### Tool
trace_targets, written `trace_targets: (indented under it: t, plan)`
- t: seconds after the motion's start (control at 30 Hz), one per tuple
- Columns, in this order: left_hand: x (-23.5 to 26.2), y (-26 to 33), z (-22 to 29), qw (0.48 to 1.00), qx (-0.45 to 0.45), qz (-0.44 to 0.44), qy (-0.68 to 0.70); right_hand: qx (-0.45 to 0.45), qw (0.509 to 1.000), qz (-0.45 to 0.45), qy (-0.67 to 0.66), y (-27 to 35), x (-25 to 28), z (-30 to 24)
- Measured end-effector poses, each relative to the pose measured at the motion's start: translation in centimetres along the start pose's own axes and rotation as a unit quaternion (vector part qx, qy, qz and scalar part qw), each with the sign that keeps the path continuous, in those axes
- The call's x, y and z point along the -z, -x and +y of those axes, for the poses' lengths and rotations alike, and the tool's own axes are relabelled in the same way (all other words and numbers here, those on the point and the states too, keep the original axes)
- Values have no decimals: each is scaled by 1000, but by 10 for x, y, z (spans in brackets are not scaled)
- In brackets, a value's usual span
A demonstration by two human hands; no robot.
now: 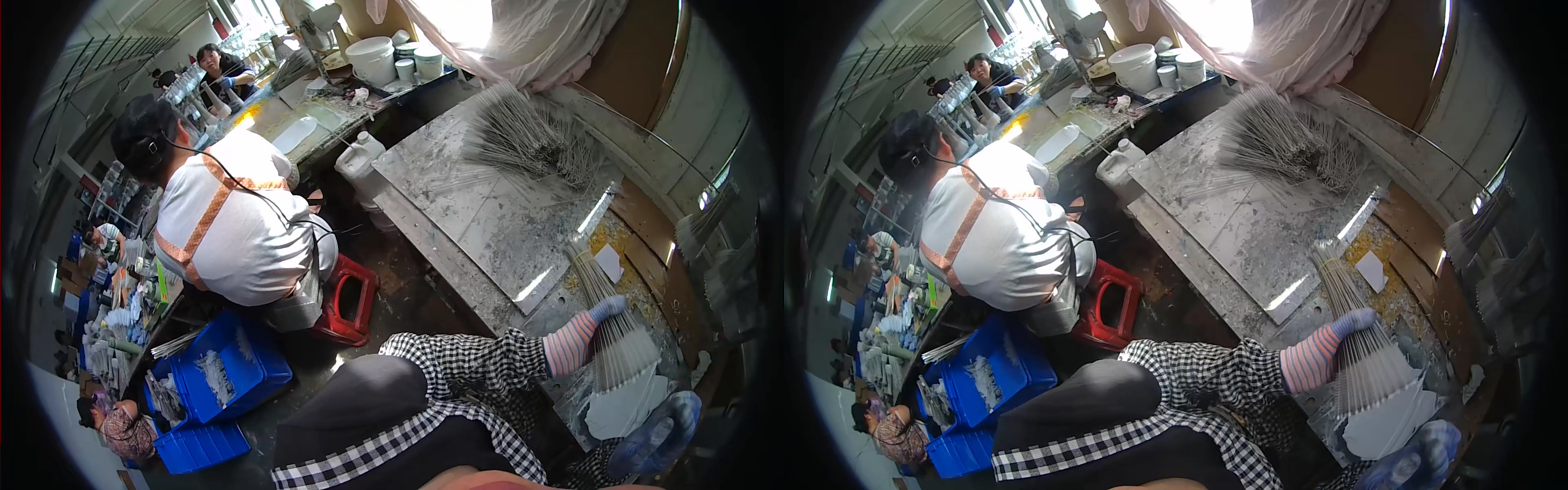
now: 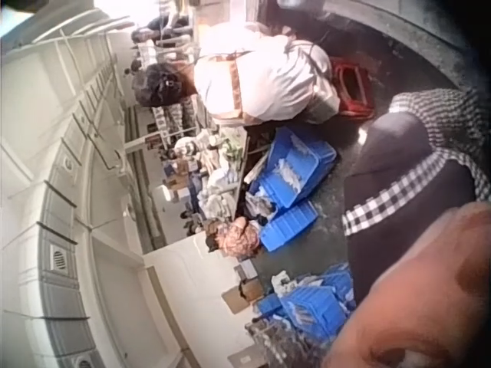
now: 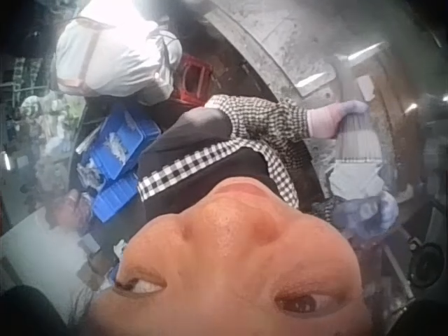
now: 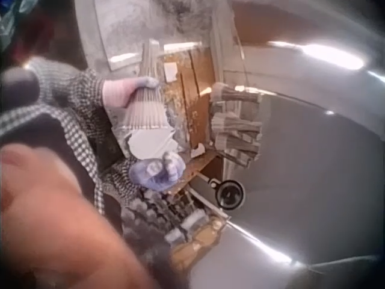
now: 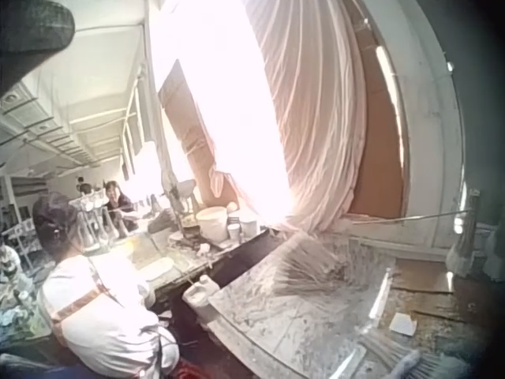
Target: Assembling bundles of synthetic bristles into brush heads by dipping and aligning them.
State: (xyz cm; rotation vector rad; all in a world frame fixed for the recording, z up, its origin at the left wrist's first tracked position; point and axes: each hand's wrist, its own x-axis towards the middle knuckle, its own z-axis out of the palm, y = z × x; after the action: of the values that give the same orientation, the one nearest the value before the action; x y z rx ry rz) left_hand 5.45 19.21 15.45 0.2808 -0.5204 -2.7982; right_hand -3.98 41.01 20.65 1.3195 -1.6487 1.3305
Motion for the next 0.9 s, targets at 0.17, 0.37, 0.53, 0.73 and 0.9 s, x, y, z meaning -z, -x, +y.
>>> trace_targets:
  t: [0.17,0.37,0.53,0.73,0.9]
  plan:
    - [-1,1,-16,943,207,77,249,-117,988,24,-94,23,-15,-18]
    - [23,10,-44,945,191,158,214,-212,968,-37,-129,50,-8,-13]
    - [54,-5,-57,947,124,172,242,-272,957,-24,-102,59,-17,-16]
    - [61,18,-53,946,92,151,270,-283,947,-14,-153,57,-33,-35]
    - [45,63,-11,969,33,92,226,-357,901,13,-245,69,-65,-40]
